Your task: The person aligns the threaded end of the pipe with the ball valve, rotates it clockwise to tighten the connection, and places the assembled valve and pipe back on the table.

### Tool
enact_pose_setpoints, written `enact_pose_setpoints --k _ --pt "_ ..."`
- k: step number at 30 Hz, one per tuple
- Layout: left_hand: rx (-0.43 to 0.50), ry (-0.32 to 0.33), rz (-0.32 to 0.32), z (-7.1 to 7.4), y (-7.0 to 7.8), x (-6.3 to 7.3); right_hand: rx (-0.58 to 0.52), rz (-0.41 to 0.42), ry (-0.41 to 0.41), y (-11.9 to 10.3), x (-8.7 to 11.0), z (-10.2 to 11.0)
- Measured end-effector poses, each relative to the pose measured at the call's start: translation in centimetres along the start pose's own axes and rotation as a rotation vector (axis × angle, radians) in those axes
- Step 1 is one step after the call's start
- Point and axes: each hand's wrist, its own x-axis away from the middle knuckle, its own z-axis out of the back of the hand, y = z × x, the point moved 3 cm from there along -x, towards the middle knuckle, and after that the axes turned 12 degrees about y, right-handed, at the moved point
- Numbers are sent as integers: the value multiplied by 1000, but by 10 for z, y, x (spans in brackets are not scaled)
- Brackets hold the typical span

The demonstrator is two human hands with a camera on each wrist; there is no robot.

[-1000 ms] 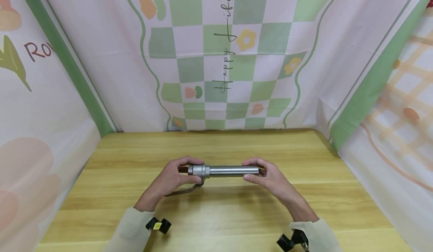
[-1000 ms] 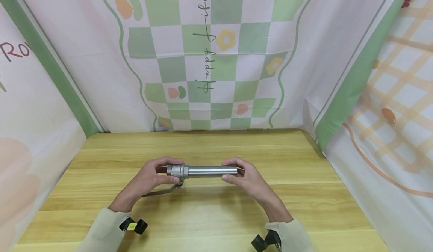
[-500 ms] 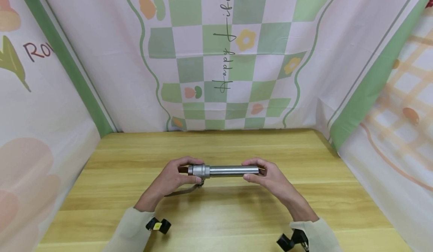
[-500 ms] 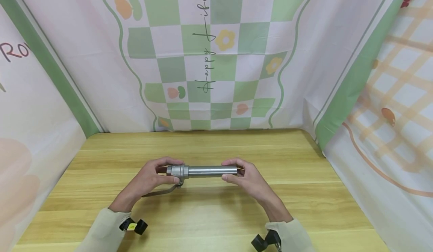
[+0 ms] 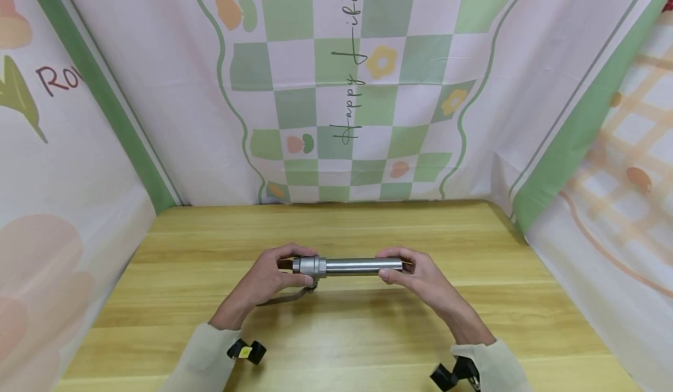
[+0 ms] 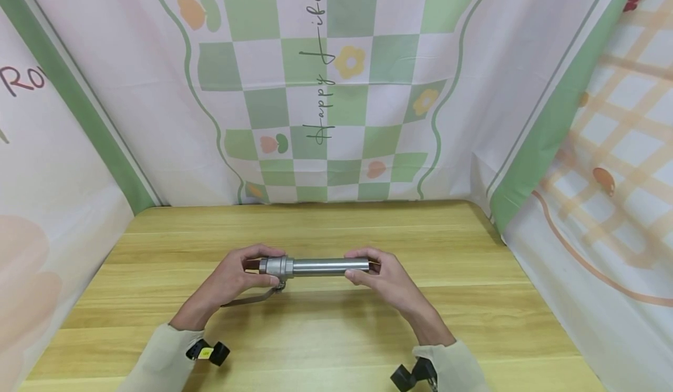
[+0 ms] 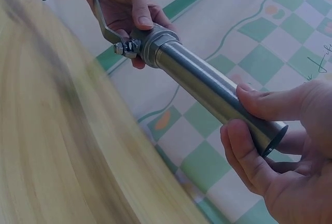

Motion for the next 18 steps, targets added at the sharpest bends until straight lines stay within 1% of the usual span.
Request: enact_pose_setpoints --k 7,18 --pt "-4 -4 -13 -1 0 0 6 -3 -10 -1 1 1" --pt "-10 2 -6 -2 2 0 9 -10 -9 0 1 1"
